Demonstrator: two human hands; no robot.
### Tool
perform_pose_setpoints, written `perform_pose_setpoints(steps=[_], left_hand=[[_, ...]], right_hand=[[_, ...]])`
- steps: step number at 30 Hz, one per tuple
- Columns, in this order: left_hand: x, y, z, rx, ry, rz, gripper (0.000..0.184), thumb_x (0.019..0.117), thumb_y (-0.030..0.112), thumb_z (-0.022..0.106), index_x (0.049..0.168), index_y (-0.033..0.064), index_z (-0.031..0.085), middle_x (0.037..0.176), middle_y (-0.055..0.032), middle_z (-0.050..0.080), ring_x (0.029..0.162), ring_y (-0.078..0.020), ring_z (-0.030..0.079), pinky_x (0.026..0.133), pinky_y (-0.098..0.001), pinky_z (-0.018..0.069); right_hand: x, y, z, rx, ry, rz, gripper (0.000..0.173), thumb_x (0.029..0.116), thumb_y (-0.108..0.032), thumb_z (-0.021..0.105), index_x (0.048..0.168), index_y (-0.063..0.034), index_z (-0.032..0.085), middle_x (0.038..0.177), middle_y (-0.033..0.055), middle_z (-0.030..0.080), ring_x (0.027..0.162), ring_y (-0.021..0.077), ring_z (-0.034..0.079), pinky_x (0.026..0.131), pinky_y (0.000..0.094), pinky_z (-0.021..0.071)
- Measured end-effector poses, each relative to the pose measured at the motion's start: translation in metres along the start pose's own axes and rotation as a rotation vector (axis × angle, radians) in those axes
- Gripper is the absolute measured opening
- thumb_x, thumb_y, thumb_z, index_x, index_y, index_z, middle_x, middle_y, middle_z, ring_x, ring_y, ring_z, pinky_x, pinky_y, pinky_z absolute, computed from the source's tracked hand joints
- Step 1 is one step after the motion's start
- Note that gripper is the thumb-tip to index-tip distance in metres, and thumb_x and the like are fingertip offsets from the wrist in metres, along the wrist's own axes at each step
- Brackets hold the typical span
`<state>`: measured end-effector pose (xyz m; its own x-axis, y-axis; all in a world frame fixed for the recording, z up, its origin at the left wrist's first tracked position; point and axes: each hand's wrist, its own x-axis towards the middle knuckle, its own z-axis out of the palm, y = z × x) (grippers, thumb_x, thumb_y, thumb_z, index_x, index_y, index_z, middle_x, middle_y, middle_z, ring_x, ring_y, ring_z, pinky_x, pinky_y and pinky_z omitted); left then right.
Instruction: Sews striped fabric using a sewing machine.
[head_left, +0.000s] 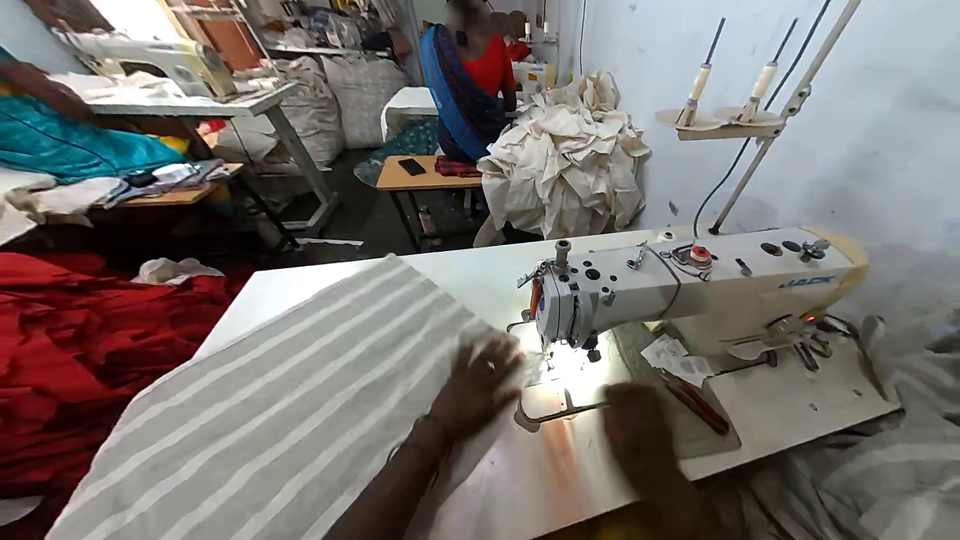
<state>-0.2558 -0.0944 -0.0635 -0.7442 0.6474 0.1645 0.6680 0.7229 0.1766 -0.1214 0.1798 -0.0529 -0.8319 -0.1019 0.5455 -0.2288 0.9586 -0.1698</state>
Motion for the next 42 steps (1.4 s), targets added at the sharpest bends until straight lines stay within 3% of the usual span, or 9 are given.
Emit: perform_pose_setpoints(steps=[4, 7, 12, 17, 22, 27, 31, 36, 42], left_hand=[[0.052, 0.021, -0.011, 0.054, -0.157, -0.291, 0.064, 0.1062, 0.058, 0.035, 0.16, 0.0232, 0.039, 0.171, -0.0003, 0.023, 0.16, -0.0274, 0.01, 0.124, -0.0643, 0.0028], [0.048, 0.029, -0.01, 0.042, -0.151, -0.384, 0.064, 0.106, 0.059, 0.034, 0.16, 0.0258, 0.037, 0.171, 0.0013, 0.022, 0.16, -0.0262, 0.01, 0.124, -0.0642, 0.0025], [0.013, 0.015, -0.022, 0.088, 0.143, -0.69, 0.058, 0.1047, 0.045, 0.054, 0.15, 0.0084, 0.052, 0.143, -0.026, 0.056, 0.134, -0.049, 0.05, 0.105, -0.072, 0.0363], [-0.05, 0.061, -0.02, -0.083, 0.158, -0.622, 0.03, 0.1028, 0.023, 0.059, 0.12, 0.0, 0.069, 0.136, -0.0253, 0.061, 0.13, -0.0483, 0.053, 0.107, -0.0696, 0.0363], [-0.11, 0.143, -0.032, -0.663, 0.524, -0.467, 0.02, 0.0988, 0.022, 0.058, 0.102, 0.0045, 0.068, 0.083, 0.0025, 0.068, 0.072, -0.0031, 0.065, 0.066, -0.0212, 0.0562], [-0.112, 0.174, -0.091, -0.78, 0.663, -0.193, 0.043, 0.0989, 0.024, 0.066, 0.133, -0.0013, 0.056, 0.089, 0.0054, 0.073, 0.073, 0.0028, 0.065, 0.066, -0.0131, 0.0566], [-0.11, 0.179, -0.109, -0.787, 0.659, -0.122, 0.032, 0.0995, 0.023, 0.066, 0.122, 0.0004, 0.068, 0.093, 0.0016, 0.074, 0.078, 0.0017, 0.067, 0.07, -0.0137, 0.0573], [-0.112, 0.175, -0.11, -0.998, 0.7, -0.117, 0.016, 0.0968, 0.017, 0.07, 0.101, 0.0046, 0.079, 0.095, -0.0007, 0.075, 0.083, -0.0025, 0.07, 0.074, -0.0166, 0.0599], [-0.111, 0.176, -0.111, -1.134, 0.696, -0.076, 0.012, 0.0983, 0.013, 0.067, 0.103, 0.0055, 0.076, 0.097, 0.0007, 0.072, 0.084, -0.0002, 0.067, 0.073, -0.0152, 0.0586]], right_hand=[[-0.029, -0.14, 0.036, 0.402, -0.207, -0.61, 0.023, 0.1015, -0.022, 0.061, 0.114, -0.0114, 0.076, 0.122, 0.0082, 0.073, 0.124, 0.0248, 0.064, 0.112, 0.044, 0.0458], [-0.049, -0.166, 0.045, 0.31, -0.079, -0.655, 0.014, 0.094, -0.015, 0.064, 0.094, -0.0175, 0.078, 0.099, 0.002, 0.076, 0.1, 0.0211, 0.07, 0.087, 0.0402, 0.0559], [-0.096, -0.097, -0.007, 0.427, -0.267, -0.621, 0.01, 0.0938, -0.01, 0.065, 0.091, -0.0168, 0.072, 0.096, 0.0006, 0.071, 0.096, 0.0205, 0.068, 0.086, 0.0393, 0.0563], [-0.142, 0.033, -0.025, 0.217, -0.743, -0.445, 0.012, 0.0945, -0.005, 0.063, 0.103, -0.007, 0.072, 0.11, 0.0134, 0.071, 0.103, 0.0367, 0.069, 0.084, 0.0553, 0.0583], [-0.075, 0.016, -0.069, 0.122, -1.161, 0.051, 0.031, 0.1023, -0.023, 0.057, 0.107, 0.0045, 0.07, 0.109, 0.0296, 0.068, 0.105, 0.0502, 0.066, 0.086, 0.0687, 0.0504], [-0.005, -0.056, -0.115, 0.63, -0.067, -0.054, 0.028, 0.1, -0.04, 0.064, 0.106, -0.0172, 0.079, 0.092, -0.0041, 0.073, 0.086, 0.0073, 0.068, 0.075, 0.0278, 0.0583], [0.024, -0.082, -0.118, 0.953, -0.008, -0.031, 0.012, 0.092, -0.023, 0.076, 0.094, -0.0117, 0.079, 0.088, -0.0045, 0.073, 0.087, 0.0023, 0.068, 0.079, 0.0194, 0.0578], [0.005, -0.104, -0.094, 0.459, 0.405, -0.178, 0.009, 0.0992, -0.028, 0.066, 0.103, -0.0223, 0.072, 0.091, -0.0045, 0.069, 0.091, 0.0097, 0.063, 0.092, 0.0316, 0.0482], [0.007, -0.098, -0.093, 0.833, 0.249, -0.139, 0.016, 0.0986, -0.028, 0.069, 0.111, -0.0198, 0.076, 0.1, -0.0042, 0.072, 0.102, 0.0072, 0.066, 0.103, 0.0342, 0.0503]])
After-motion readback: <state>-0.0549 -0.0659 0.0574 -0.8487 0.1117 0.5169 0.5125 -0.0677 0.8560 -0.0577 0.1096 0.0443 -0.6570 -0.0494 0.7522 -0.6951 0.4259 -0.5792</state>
